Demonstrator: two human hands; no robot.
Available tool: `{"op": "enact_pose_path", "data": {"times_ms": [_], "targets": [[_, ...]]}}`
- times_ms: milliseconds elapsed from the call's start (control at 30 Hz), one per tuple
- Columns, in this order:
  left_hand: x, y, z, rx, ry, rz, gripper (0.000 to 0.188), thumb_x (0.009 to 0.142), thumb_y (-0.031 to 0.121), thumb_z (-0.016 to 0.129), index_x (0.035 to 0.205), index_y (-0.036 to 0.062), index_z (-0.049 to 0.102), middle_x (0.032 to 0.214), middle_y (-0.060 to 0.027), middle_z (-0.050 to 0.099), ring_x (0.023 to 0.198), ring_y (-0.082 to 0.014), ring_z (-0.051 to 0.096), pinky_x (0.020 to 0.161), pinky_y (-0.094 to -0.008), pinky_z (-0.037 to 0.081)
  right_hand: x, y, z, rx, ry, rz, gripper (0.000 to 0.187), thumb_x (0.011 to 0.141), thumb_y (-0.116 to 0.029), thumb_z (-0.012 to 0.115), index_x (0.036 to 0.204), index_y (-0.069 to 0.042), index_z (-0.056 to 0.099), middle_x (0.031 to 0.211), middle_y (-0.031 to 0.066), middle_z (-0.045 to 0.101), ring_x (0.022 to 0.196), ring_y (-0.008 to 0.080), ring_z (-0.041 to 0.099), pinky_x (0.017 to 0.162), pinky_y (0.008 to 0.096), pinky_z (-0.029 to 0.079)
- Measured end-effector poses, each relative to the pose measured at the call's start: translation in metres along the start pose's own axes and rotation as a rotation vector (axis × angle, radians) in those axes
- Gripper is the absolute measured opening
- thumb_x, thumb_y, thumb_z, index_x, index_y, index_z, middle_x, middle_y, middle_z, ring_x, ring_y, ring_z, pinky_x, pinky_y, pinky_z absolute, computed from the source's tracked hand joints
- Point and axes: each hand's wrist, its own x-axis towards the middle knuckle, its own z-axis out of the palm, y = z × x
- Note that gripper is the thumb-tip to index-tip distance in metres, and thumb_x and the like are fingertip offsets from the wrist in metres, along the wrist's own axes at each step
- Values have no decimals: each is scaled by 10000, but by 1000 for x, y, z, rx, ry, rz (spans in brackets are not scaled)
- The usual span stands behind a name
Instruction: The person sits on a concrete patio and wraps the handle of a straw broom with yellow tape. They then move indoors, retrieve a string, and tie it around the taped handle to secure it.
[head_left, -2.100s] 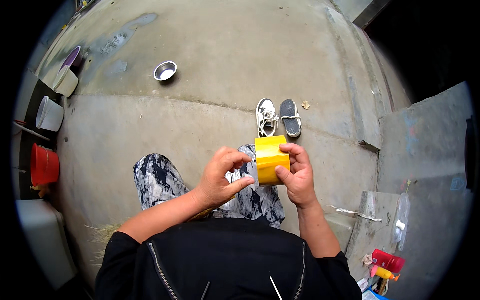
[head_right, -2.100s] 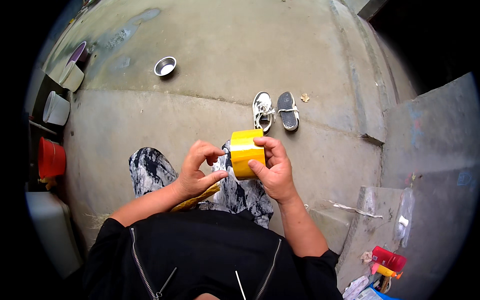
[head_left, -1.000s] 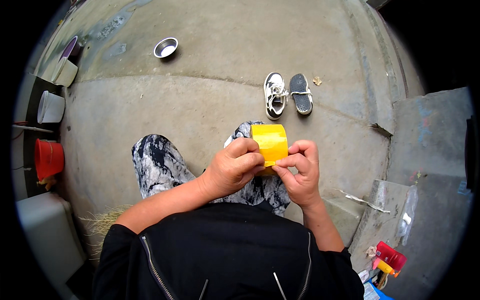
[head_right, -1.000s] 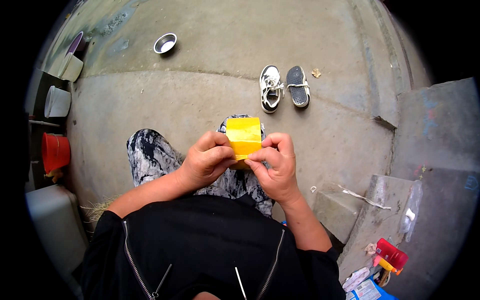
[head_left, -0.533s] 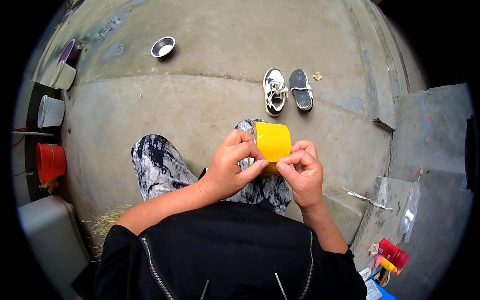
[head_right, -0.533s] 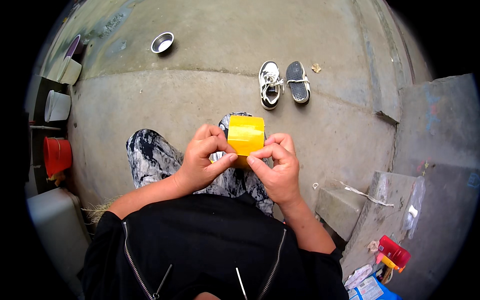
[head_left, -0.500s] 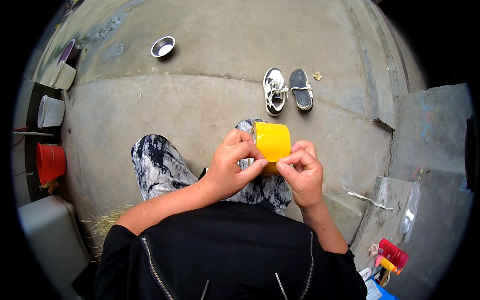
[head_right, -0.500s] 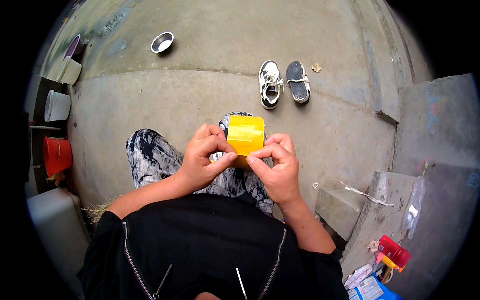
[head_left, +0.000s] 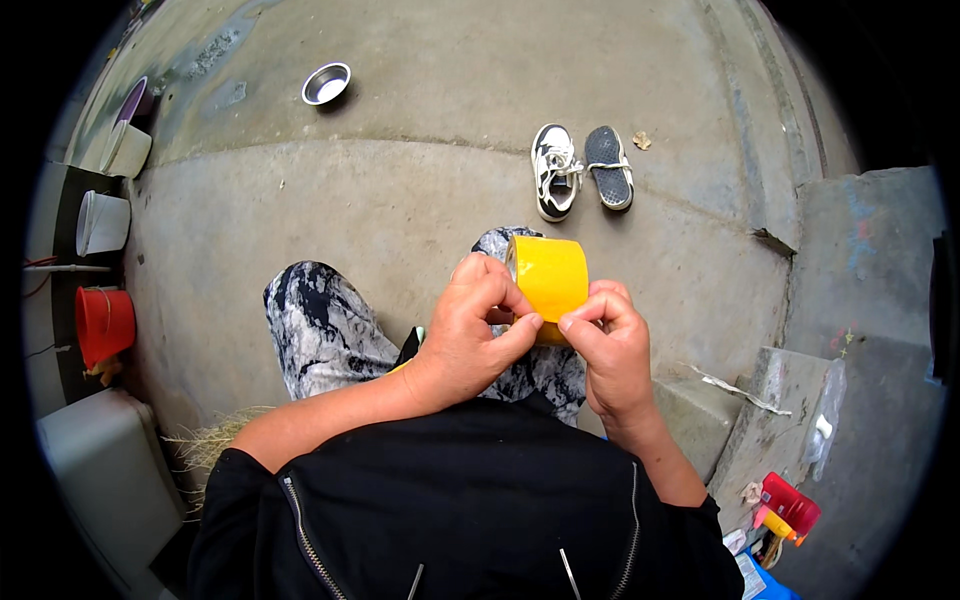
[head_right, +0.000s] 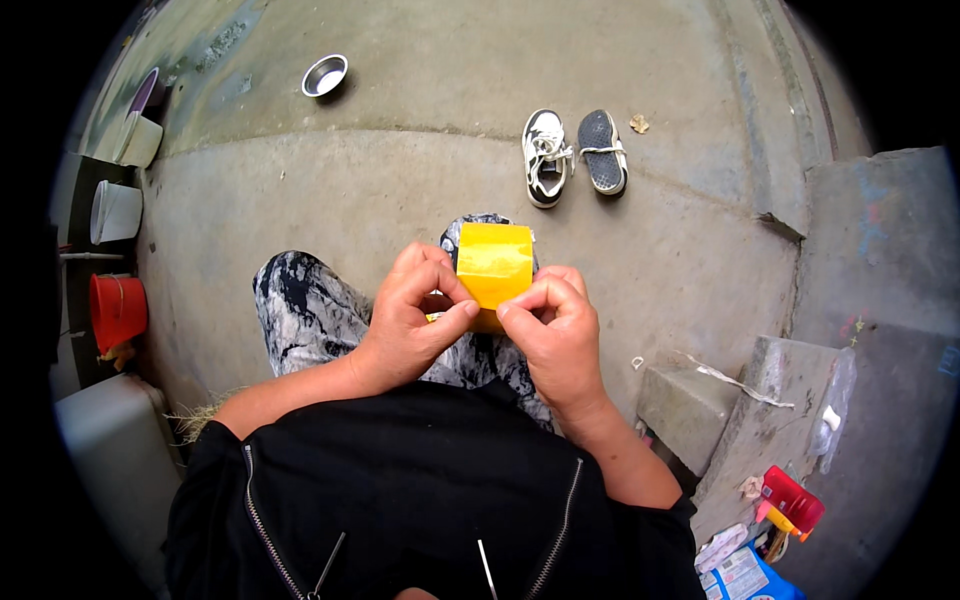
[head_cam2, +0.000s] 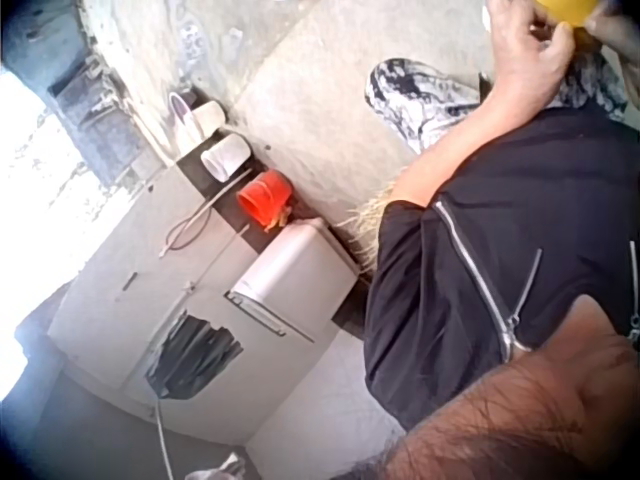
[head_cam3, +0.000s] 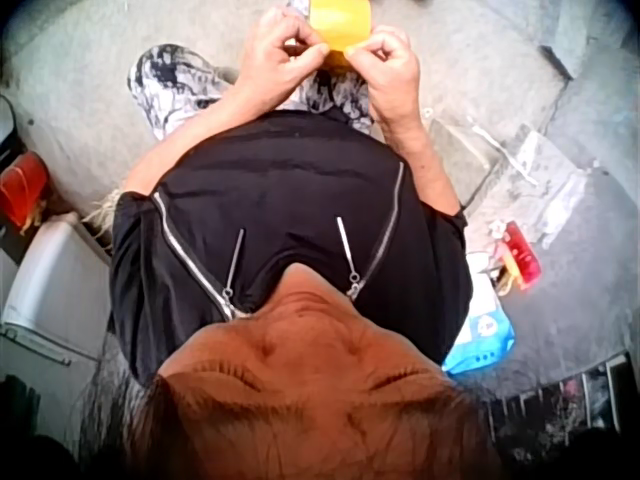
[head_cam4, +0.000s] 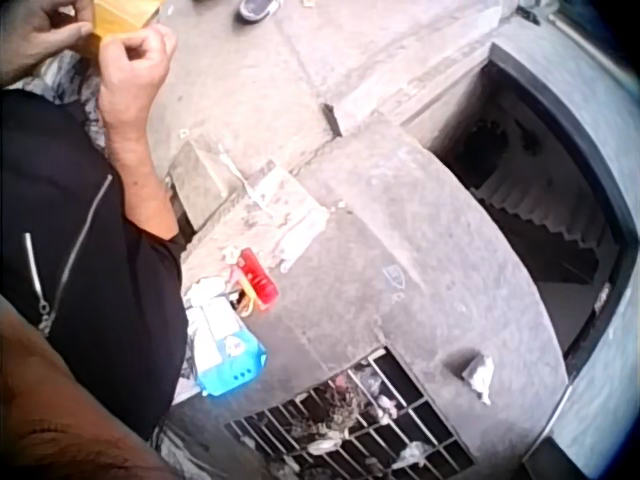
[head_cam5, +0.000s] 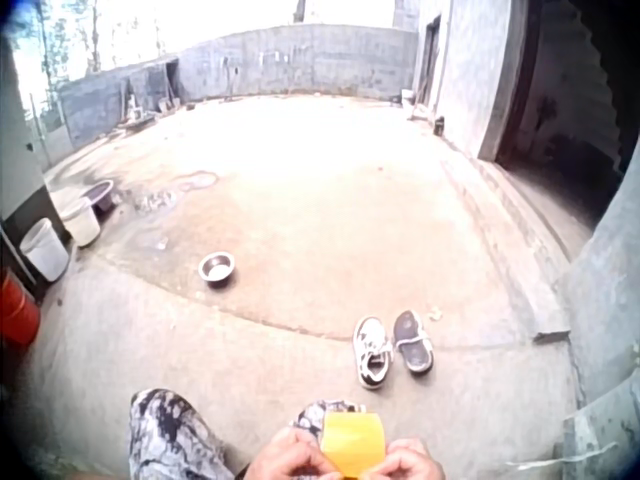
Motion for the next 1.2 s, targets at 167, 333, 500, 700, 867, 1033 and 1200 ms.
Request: {"op": "enact_pose_path", "data": {"times_ms": [167, 333, 500, 700, 867, 1033, 1200], "targets": [[-1, 2, 0, 27, -18, 4, 107, 748, -1, 639, 790, 12, 541, 941, -71, 425, 843, -130, 507, 654, -232, 521, 0, -2, -1, -71, 10, -10, 115, 726, 10, 633, 686, -22, 531, 935, 47, 447, 819, 108, 459, 723, 231, 397], [-2, 2, 0, 44, -27, 6, 107, 747, -10, 632, 804, 7, 544, 947, -74, 425, 834, -127, 508, 665, -236, 526, -1, -1, 1, -147, 32, -49, 132, 730, 8, 627, 677, -19, 509, 932, 57, 453, 818, 111, 460, 710, 232, 403], [-5, 1, 2, -5, 32, 67, 254, 708, -28, 646, 930, 37, 541, 939, -89, 439, 793, -153, 529, 642, -240, 516, 0, 2, -2, -125, 39, -57, 139, 728, 8, 627, 672, -16, 502, 941, 61, 457, 809, 111, 465, 694, 236, 410], [-4, -3, -4, 233, -21, 386, 415, 635, -63, 700, 986, 81, 532, 950, -82, 418, 764, -155, 501, 611, -245, 485, 0, -1, -1, -84, 36, 4, 132, 720, 15, 628, 667, -17, 512, 948, 65, 461, 819, 114, 472, 704, 235, 411], [-5, -6, -4, 381, -68, 445, 378, 602, -45, 738, 914, 80, 567, 924, -75, 409, 755, -174, 493, 615, -275, 438, 0, -2, -1, -99, 24, -8, 118, 717, 6, 632, 664, -13, 528, 938, 68, 470, 817, 115, 478, 709, 236, 410], [-4, 1, -6, 395, 2, 394, 342, 607, -23, 742, 890, 74, 576, 896, -81, 460, 762, -199, 509, 652, -293, 442, 2, -2, -3, -77, 17, 20, 121, 716, -2, 636, 655, -10, 531, 934, 66, 476, 808, 113, 479, 700, 236, 407], [-1, 7, -10, 404, -14, 336, 202, 644, 3, 711, 797, 51, 589, 836, -86, 500, 755, -226, 515, 665, -298, 440, 4, -2, -5, -79, 7, 24, 124, 715, -5, 641, 654, -11, 533, 921, 56, 481, 788, 109, 478, 685, 234, 401]]}}
